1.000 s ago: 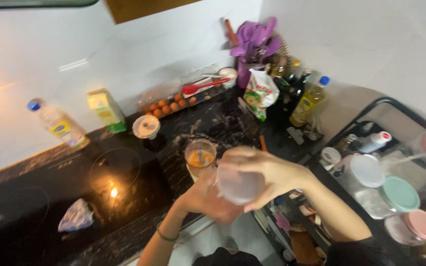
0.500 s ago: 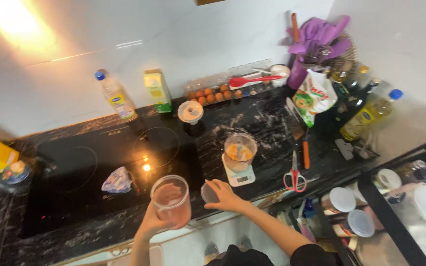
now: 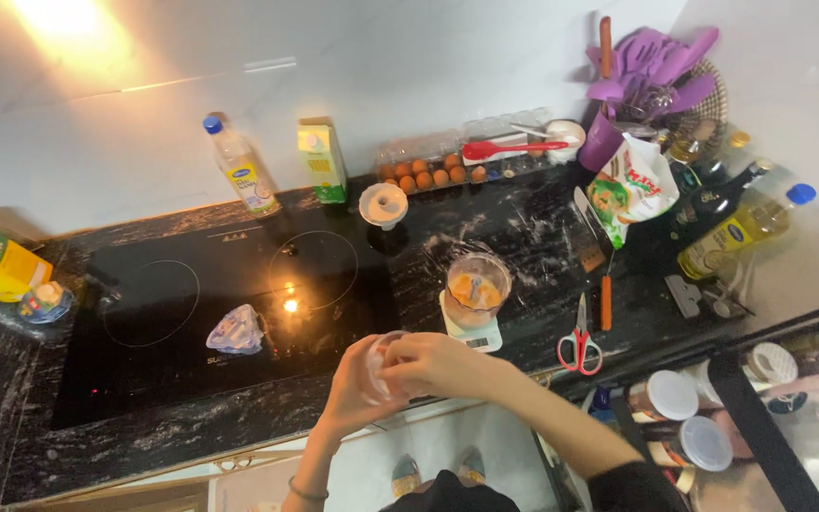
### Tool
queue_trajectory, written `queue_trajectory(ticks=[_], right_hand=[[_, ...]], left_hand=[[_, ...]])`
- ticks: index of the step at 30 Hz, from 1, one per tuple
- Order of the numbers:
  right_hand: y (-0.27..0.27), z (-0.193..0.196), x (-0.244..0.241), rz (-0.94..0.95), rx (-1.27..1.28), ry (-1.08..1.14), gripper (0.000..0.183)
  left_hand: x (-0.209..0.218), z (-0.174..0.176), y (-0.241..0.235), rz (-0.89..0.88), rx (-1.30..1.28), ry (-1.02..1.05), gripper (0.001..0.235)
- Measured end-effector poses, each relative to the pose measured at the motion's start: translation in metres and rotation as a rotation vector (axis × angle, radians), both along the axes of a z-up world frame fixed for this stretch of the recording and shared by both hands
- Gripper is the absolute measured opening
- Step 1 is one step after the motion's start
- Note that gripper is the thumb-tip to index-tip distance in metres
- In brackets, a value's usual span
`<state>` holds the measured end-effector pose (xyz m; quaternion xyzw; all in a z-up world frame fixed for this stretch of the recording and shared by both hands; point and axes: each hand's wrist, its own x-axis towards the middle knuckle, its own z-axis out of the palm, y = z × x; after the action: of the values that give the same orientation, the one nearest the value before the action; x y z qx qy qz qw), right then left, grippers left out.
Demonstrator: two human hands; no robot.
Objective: The person washes their hands at the kitchen sink, then cracks eggs into a blender cup on a digital scale. They add liquid from a bottle, spoon in ingredients from a jar, and pour flour from a green bag into the cup while watching the scale, then stir the mixture with a spoon.
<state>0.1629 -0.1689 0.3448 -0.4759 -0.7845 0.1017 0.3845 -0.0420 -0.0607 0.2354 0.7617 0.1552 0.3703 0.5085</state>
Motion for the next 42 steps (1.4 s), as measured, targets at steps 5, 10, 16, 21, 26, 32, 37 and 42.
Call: queue_trajectory(ticks=[5,10,16,21,26,32,37,42], right_hand=[[0.01,-0.025,0.017,0.208,-0.117,-0.311,0.021],[-0.004,-0.041,0.029,-0.046,-0.145,-0.16,0.029],[-0.01,-0.037,0.032,-0.43,-0.264,0.3,0.02],[-0.012,-0.043,0.044,-0.58,-0.361,0.523,0.025],[-0.012,-0.056,0.067,-0.584,-0.365,0.789,0.028],[-0.013,-0.049,0.087,-0.489,-0.397,1.063,0.026],[-0.013,-0.039,0.072,-0.578,-0.348,0.733,0.024],[-0.011,-0.054,0.078,-0.62,-0.379,0.641,0.025]], left_hand=[[0.027,0.025,-0.002,-0.134,0.117,0.106,0.104],[0.043,0.04,-0.003,-0.079,0.21,0.155,0.102],[0.059,0.048,0.0,0.004,0.352,0.248,0.097],[0.069,0.052,0.007,0.041,0.454,0.265,0.094],[0.076,0.06,0.011,0.054,0.379,0.341,0.099],[0.083,0.067,0.01,0.058,0.363,0.347,0.105],[0.092,0.068,0.006,0.053,0.477,0.296,0.104],[0.094,0.069,0.002,0.051,0.553,0.273,0.103]])
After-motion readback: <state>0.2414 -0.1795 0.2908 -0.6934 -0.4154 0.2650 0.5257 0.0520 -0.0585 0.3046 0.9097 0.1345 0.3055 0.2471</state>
